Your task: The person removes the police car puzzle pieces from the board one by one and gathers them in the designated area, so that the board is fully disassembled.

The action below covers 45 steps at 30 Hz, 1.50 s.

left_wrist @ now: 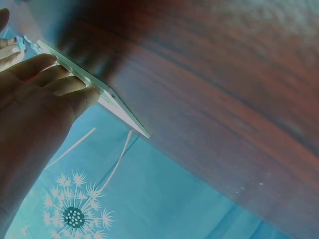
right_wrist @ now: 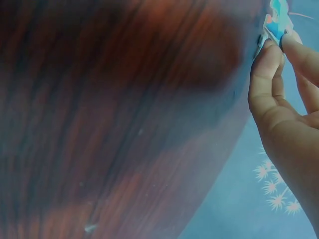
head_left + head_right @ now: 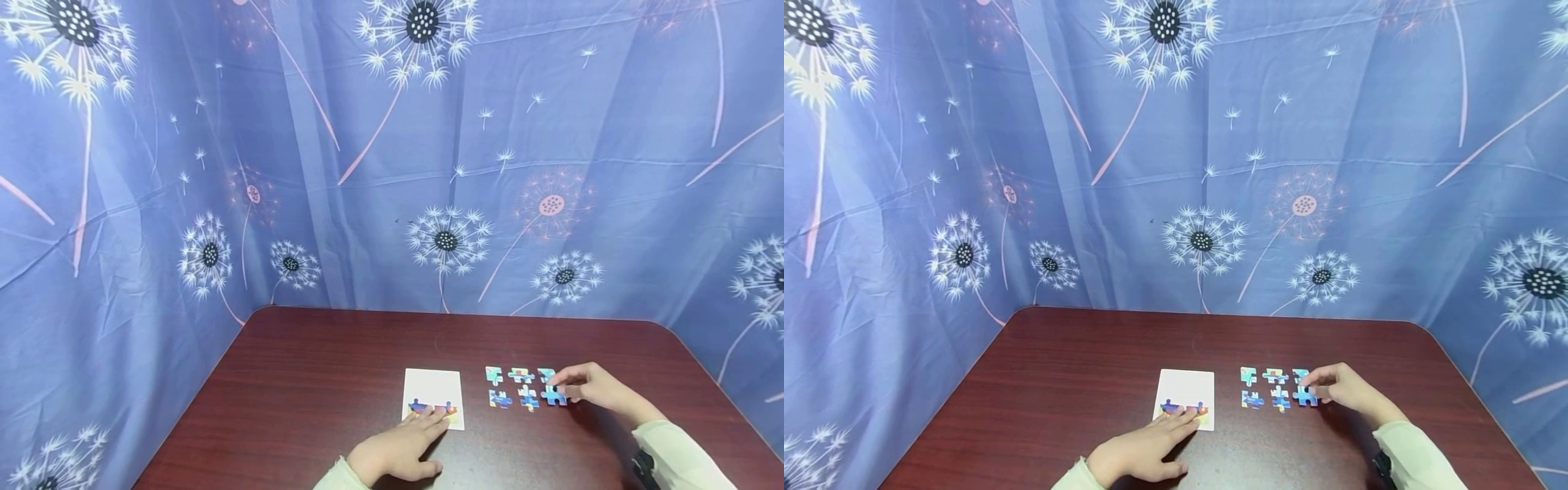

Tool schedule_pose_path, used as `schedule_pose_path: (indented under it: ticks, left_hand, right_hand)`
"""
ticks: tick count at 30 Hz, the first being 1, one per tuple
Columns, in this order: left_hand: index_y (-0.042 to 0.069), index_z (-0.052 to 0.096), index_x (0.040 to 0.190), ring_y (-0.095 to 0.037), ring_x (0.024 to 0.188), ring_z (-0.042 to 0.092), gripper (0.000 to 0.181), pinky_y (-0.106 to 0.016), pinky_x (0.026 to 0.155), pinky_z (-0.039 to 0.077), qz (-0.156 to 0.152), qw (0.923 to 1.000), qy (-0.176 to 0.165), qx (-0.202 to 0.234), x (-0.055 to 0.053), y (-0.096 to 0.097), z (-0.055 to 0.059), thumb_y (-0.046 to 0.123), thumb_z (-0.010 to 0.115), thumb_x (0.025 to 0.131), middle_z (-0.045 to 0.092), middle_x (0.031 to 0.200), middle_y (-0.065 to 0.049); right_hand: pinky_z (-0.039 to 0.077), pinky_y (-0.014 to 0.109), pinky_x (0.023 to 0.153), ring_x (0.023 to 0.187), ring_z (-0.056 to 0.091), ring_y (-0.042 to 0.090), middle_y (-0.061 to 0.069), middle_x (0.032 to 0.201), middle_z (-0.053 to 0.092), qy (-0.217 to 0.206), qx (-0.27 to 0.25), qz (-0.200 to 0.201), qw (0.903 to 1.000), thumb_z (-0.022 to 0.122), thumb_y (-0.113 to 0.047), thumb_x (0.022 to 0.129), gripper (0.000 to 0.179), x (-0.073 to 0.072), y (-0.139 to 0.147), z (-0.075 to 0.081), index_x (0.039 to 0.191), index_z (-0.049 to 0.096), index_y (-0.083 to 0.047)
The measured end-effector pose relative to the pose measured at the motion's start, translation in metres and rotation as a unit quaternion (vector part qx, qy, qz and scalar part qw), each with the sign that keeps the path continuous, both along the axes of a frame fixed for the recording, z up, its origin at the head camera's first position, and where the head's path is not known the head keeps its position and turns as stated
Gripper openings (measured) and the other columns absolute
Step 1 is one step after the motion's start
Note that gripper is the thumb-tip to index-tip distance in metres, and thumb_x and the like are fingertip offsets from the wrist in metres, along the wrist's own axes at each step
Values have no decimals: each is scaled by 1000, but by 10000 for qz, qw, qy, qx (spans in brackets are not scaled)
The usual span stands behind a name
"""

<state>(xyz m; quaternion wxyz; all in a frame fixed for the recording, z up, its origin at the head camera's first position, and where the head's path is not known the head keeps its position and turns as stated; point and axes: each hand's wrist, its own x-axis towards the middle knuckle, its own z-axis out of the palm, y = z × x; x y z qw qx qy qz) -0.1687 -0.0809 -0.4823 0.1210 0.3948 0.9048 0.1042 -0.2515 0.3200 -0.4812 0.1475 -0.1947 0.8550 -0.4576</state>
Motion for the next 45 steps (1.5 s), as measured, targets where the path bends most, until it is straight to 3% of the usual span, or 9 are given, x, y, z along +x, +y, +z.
schedule_pose_path:
  ticks: [11, 19, 27, 41, 45]
  left_hand:
    - [6, 38, 147, -25, 143, 26, 67, -39, 113, 30, -19, 10000, 31, -59, 2, 1, 1, 39, 56, 92, 29, 155, -10]
    - [6, 38, 147, -25, 143, 27, 66, -39, 113, 30, -19, 10000, 40, -65, 2, 1, 2, 39, 57, 92, 30, 155, -10]
    - [7, 39, 147, -24, 143, 27, 67, -39, 113, 30, 15, 10000, 56, -72, 2, 1, 2, 39, 57, 91, 30, 155, -9]
    - [9, 35, 149, -23, 144, 22, 69, -40, 115, 26, 205, 9990, -402, -67, 1, 1, 7, 40, 58, 92, 25, 157, -8]
    - [8, 37, 148, -24, 144, 24, 68, -39, 114, 28, 136, 9995, -241, -121, 0, 2, 7, 41, 58, 92, 27, 156, -9]
  right_hand:
    - [46, 27, 54, 63, 52, 10, 18, 96, 69, 80, 329, -277, 9990, 64, -2, 87, 21, 1, -2, -10, 105, 69, 7]
    - [49, 27, 57, 68, 55, 8, 22, 101, 68, 132, 349, -287, 9989, 65, -2, 86, 20, 3, -1, -11, 103, 69, 8]
    - [48, 25, 57, 71, 56, 3, 18, 98, 68, 259, 339, -292, 9987, 66, -3, 87, 18, 2, 1, -13, 101, 70, 7]
    - [45, 22, 55, 66, 51, 1, 12, 91, 66, 569, 277, -249, 9977, 65, 2, 87, 14, 2, -1, -17, 97, 71, 7]
    - [45, 22, 54, 66, 50, 1, 13, 93, 66, 602, 267, -263, 9975, 65, 1, 87, 14, 4, -1, -16, 98, 71, 7]
